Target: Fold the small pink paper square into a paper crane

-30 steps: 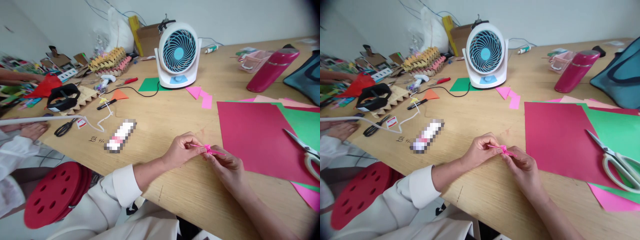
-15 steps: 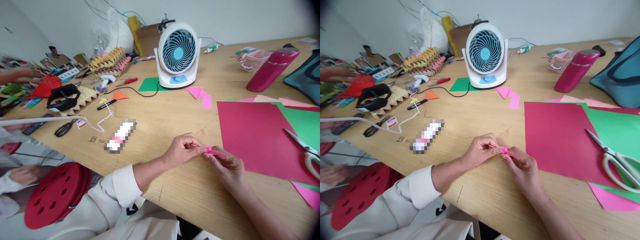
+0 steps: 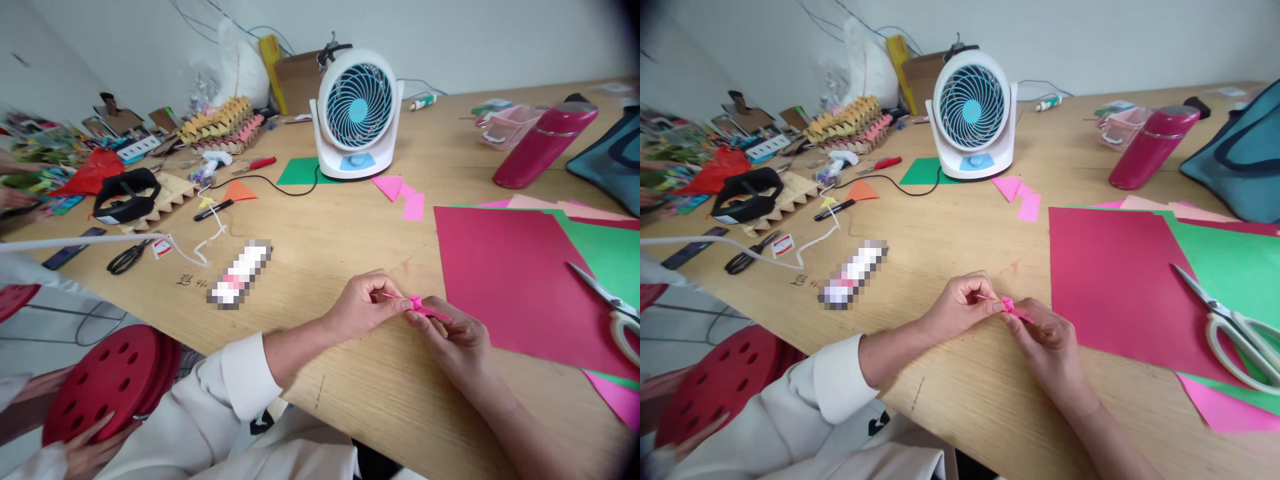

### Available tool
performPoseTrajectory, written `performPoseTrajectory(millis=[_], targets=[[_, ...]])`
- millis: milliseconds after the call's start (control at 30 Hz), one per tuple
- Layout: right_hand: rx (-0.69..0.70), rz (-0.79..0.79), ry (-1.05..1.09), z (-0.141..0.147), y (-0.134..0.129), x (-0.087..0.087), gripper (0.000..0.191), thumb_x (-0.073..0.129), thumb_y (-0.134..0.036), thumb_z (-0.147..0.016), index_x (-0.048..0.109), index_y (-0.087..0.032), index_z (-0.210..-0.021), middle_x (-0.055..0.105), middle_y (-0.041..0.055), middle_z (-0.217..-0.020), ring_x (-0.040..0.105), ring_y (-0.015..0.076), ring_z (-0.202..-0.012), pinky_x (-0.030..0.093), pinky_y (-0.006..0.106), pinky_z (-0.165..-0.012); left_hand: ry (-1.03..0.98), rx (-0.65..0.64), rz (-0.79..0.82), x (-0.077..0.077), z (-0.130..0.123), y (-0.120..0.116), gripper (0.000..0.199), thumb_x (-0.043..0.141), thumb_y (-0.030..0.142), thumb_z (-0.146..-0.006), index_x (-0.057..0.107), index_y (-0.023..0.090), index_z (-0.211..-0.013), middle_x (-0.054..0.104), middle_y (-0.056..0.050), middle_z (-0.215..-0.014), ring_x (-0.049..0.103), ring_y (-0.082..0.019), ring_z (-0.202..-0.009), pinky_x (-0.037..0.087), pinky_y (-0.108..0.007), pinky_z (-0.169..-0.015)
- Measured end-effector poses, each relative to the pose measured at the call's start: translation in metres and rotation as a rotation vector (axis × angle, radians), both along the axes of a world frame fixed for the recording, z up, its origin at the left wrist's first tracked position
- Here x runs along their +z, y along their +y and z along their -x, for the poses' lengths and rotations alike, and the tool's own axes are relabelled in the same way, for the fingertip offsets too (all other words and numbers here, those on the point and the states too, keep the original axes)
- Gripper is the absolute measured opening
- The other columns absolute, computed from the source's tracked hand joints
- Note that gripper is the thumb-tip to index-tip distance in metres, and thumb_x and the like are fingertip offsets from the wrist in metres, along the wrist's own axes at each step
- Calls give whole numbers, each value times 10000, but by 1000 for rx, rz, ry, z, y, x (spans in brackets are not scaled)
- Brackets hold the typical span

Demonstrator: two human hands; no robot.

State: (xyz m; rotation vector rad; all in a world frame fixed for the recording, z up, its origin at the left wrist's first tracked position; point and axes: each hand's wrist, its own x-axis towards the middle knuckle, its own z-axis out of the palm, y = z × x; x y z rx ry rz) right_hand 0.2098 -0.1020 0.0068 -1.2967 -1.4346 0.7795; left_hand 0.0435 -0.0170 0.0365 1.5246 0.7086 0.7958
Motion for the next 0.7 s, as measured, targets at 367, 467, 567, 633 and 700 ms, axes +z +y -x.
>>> performPoseTrajectory(millis=[367,467,567,633,700], targets=[[2,-1,-18,0,1,3,101,692,-344,-888,717,-248,-870,586,-16,-723,538,137,-648,400,259,-593,50,-93,-295,5,5,6,286,699,391,-866,622,137,-759,567,-19,-800,522,-93,-705,379,-217,-604],[11,9,1,0,1,3,86,691,-326,-888,709,-244,-868,588,-15,-745,531,137,-663,386,259,-594,12,-96,-274,2,6,8,299,741,369,-834,616,131,-703,548,-1,-735,481,-78,-644,347,-216,-571],[6,29,9,-2,0,2,135,683,-328,-892,683,-229,-799,576,-11,-734,508,135,-653,368,267,-590,6,-111,-140,-2,7,12,334,791,405,-776,644,122,-676,548,7,-683,447,-70,-602,321,-217,-552],[0,47,12,-5,0,2,161,668,-336,-901,677,-225,-784,572,-8,-735,497,136,-654,358,272,-588,32,-134,-64,-3,8,15,354,793,447,-763,683,118,-700,576,-5,-682,454,-75,-609,324,-221,-561],[-9,67,9,-7,-1,2,157,662,-343,-905,685,-225,-804,554,-10,-725,476,133,-641,339,274,-573,67,-153,-26,-3,9,18,378,776,487,-769,713,115,-742,605,-19,-702,464,-82,-627,324,-225,-571]])
